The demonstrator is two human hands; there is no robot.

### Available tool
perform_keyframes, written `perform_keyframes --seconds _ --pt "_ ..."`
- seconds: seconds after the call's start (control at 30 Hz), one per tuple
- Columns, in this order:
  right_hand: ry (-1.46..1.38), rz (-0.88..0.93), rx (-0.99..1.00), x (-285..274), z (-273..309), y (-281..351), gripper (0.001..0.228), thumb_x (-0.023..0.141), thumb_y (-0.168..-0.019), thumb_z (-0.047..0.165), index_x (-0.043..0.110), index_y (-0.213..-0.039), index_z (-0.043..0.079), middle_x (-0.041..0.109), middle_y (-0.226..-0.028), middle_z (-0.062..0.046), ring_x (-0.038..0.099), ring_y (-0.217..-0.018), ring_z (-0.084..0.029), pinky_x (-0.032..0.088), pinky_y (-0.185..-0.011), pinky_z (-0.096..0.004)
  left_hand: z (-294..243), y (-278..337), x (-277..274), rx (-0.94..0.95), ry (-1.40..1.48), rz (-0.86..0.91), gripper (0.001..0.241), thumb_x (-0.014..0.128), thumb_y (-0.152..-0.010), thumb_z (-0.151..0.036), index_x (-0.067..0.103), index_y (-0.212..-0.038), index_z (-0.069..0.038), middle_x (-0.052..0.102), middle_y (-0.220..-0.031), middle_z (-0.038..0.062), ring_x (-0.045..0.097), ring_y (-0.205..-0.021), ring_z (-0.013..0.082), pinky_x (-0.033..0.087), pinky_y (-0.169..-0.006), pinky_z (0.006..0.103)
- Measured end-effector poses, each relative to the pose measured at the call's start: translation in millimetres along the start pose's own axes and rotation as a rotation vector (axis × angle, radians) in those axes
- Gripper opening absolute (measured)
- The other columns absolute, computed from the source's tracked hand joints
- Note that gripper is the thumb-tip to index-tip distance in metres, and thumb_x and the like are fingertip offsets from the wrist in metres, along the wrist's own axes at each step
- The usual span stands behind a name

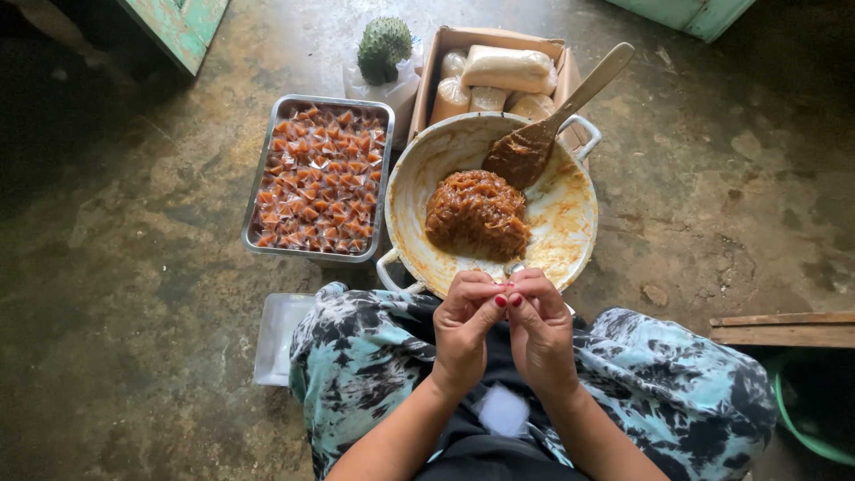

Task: Scooping a brown paste filling from a large bowl and wrapping small portions into individual paper wrappers.

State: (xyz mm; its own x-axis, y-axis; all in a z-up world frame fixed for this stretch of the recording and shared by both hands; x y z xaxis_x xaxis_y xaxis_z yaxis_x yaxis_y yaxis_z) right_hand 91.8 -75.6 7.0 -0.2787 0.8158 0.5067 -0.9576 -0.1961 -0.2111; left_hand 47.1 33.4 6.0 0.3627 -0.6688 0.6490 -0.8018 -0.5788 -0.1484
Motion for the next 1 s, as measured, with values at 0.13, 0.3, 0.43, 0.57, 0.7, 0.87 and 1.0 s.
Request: perform_keyframes --seconds 0.13,0.3,0.43,0.57,0.7,0.87,1.0 --pt "-0.009 -0.042 -0.003 -3.8 -3.5 3.0 0.006 0.065 -0.097 0.003 0.064 -0.097 -0.003 0.051 -0.100 -0.013 0.056 -0.091 -0.018 0.052 -0.083 -0.030 4.2 1.1 1.6 -0.018 0.044 -0.002 0.010 0.073 -0.091 0.006 0.073 -0.100 0.010 0.058 -0.098 0.016 0.065 -0.080 0.0137 0.061 -0.068 0.0276" --pt "-0.008 0.015 0.037 3.1 4.2 4.6 0.004 0.066 -0.097 0.010 0.069 -0.099 0.012 0.054 -0.110 -0.006 0.053 -0.107 -0.016 0.044 -0.100 -0.030 1.3 2.8 6.1 -0.050 -0.018 0.073 0.006 0.074 -0.091 -0.005 0.071 -0.095 -0.009 0.059 -0.106 0.008 0.059 -0.103 0.0171 0.050 -0.095 0.0274" --pt "0.059 0.044 0.003 3.8 10.9 3.0 0.006 0.064 -0.099 0.009 0.067 -0.104 0.012 0.057 -0.109 -0.008 0.057 -0.107 -0.018 0.048 -0.101 -0.029 10.6 4.4 3.6 -0.123 0.022 0.056 0.007 0.075 -0.093 -0.006 0.072 -0.098 -0.010 0.060 -0.111 0.008 0.063 -0.102 0.0138 0.053 -0.093 0.0233" --pt "0.096 0.073 0.031 -16.6 11.0 2.8 0.022 0.066 -0.100 0.023 0.062 -0.117 0.009 0.058 -0.108 -0.008 0.055 -0.100 -0.017 0.047 -0.095 -0.029 8.7 -4.9 -1.9 -0.387 0.140 -0.044 0.011 0.071 -0.096 -0.011 0.070 -0.106 -0.007 0.069 -0.108 0.012 0.070 -0.096 0.0191 0.063 -0.075 0.0275" --pt "0.116 0.009 0.154 -38.8 20.9 1.1 0.027 0.064 -0.101 0.021 0.061 -0.125 0.008 0.060 -0.104 -0.007 0.055 -0.088 -0.016 0.049 -0.083 -0.028 -32.7 -36.5 -29.3 -0.610 0.233 -0.370 0.019 0.052 -0.104 -0.006 0.057 -0.121 -0.001 0.065 -0.114 0.014 0.066 -0.111 0.0247 0.057 -0.100 0.0308" --pt "0.347 -0.051 0.217 -65.0 16.7 -16.5 0.023 0.064 -0.099 0.012 0.064 -0.122 0.005 0.060 -0.096 -0.006 0.056 -0.081 -0.013 0.050 -0.079 -0.023 -109.7 -103.0 -47.1 -0.446 0.066 -0.408 0.019 0.049 -0.105 -0.026 0.052 -0.106 -0.007 0.057 -0.109 0.013 0.060 -0.102 0.0243 0.056 -0.097 0.0369" --pt "1.426 0.337 0.042 -99.2 -2.2 -35.7 0.024 0.070 -0.090 0.026 0.077 -0.111 0.015 0.072 -0.108 -0.008 0.062 -0.106 -0.027 0.043 -0.101 -0.037 -80.7 -165.9 -116.7 -0.323 -0.320 -0.397 0.094 0.063 -0.081 -0.037 0.022 -0.164 -0.020 0.040 -0.164 0.009 0.046 -0.145 0.0191 0.031 -0.118 0.0350"
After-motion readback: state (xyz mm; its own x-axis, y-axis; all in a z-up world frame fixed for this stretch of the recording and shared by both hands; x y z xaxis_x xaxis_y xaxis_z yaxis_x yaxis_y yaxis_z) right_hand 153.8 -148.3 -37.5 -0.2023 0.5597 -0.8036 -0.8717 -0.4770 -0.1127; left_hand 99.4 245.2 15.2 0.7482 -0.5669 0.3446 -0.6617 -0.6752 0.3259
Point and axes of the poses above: each hand's wrist, its own y-axis away from the middle knuckle, its own x-axis out of the palm, z = x × y, the point moved 6 cm from there along -y, towards the middle knuckle
